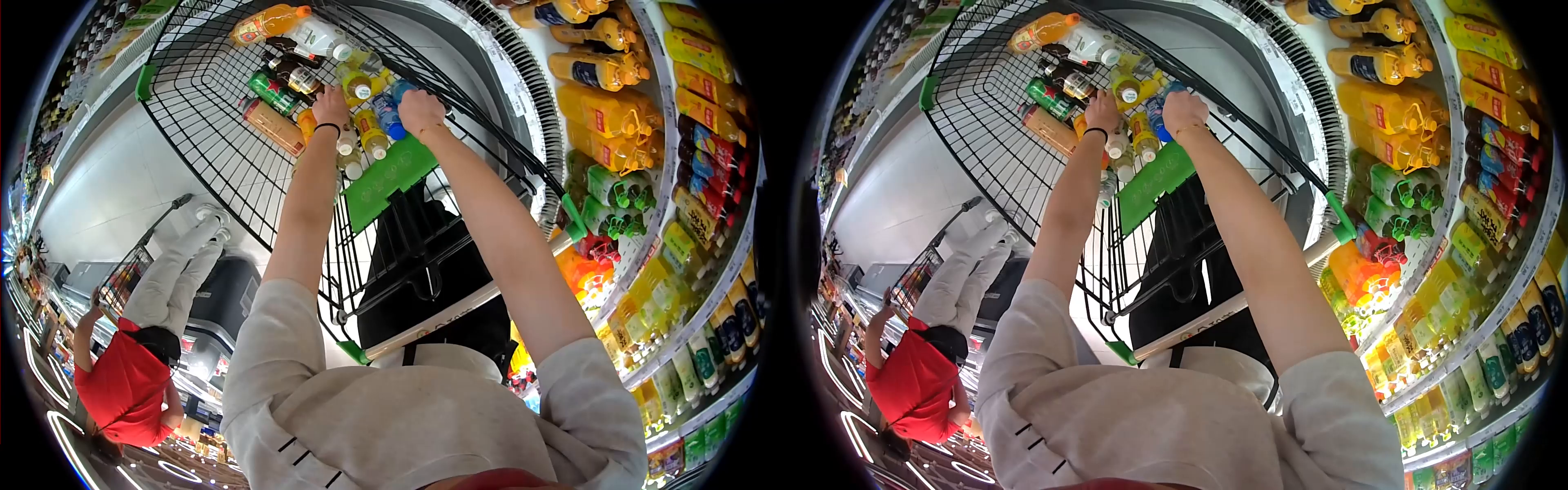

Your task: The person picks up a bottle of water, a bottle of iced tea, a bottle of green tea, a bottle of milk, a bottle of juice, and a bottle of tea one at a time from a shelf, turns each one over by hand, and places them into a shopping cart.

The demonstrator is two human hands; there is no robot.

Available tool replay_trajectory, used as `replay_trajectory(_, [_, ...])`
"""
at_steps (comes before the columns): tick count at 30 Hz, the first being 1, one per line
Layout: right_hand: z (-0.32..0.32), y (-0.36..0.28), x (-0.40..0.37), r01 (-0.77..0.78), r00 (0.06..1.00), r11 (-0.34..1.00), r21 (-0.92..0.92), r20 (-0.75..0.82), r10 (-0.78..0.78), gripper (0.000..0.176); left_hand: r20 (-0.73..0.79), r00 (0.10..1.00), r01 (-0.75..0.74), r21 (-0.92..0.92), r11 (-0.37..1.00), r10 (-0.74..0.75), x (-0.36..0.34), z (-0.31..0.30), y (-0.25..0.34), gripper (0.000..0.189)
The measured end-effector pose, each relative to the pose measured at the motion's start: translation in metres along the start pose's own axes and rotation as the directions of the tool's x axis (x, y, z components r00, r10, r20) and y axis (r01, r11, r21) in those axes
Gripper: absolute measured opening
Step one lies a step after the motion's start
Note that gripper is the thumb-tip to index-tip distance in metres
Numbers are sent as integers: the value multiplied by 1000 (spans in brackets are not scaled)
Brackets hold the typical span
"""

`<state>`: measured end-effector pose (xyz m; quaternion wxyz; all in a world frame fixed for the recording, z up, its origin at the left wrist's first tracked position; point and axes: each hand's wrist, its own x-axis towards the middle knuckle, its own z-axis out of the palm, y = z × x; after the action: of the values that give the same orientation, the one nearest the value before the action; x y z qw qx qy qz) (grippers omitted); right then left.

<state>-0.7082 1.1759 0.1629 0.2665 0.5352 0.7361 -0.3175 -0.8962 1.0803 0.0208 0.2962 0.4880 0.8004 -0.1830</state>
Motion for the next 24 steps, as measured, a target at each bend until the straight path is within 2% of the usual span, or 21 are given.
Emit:
replay_trajectory(1, [0,-1,-1,27,1000,999,23,-6,-27,30,-19,1000,-20,-17,1000,20,5,4,-2,34])
replay_trajectory(2, [0,-2,-2,24,1000,999,27,-11,-24,30,-112,993,-38,13,999,39,7,10,-3,30])
replay_trajectory(5, [3,-6,-4,6,997,999,44,-73,-3,28,-159,984,-78,30,996,82,13,11,-6,27])
replay_trajectory(6, [8,-8,-3,15,998,1000,-3,-56,-15,25,-178,978,-103,49,993,110,18,18,-10,22])
replay_trajectory(7, [9,-5,1,15,999,998,-55,-50,-18,23,-172,976,-118,79,990,130,22,22,-12,24])
replay_trajectory(8, [22,-1,7,21,995,1000,-17,-96,-23,22,-167,974,-135,109,985,152,20,22,-12,25])
replay_trajectory(9, [33,1,12,32,989,999,19,-143,-29,23,-156,973,-150,139,979,172,15,15,-12,34])
replay_trajectory(12, [35,-5,15,8,989,998,61,-149,2,22,-104,977,-165,174,971,185,-6,-12,-6,61])
replay_trajectory(14, [39,0,22,-19,987,997,76,-157,31,21,-77,983,-150,200,968,168,-12,-19,-1,69])
replay_trajectory(17, [43,6,18,25,992,997,77,-122,-15,24,-134,978,-131,187,974,158,-28,-27,0,72])
replay_trajectory(19, [50,12,22,-108,976,980,167,-169,136,32,-159,974,-131,180,975,161,-35,-23,-6,71])
replay_trajectory(21, [52,19,25,-95,977,983,160,-172,122,38,-186,968,-135,169,976,166,-37,-18,-12,70])
replay_trajectory(23, [49,21,20,-59,976,981,184,-197,95,40,-102,979,-163,134,978,177,-31,-13,-24,69])
replay_trajectory(24, [53,23,21,-49,977,987,151,-199,79,46,-110,973,-189,136,973,204,-27,-5,-29,67])
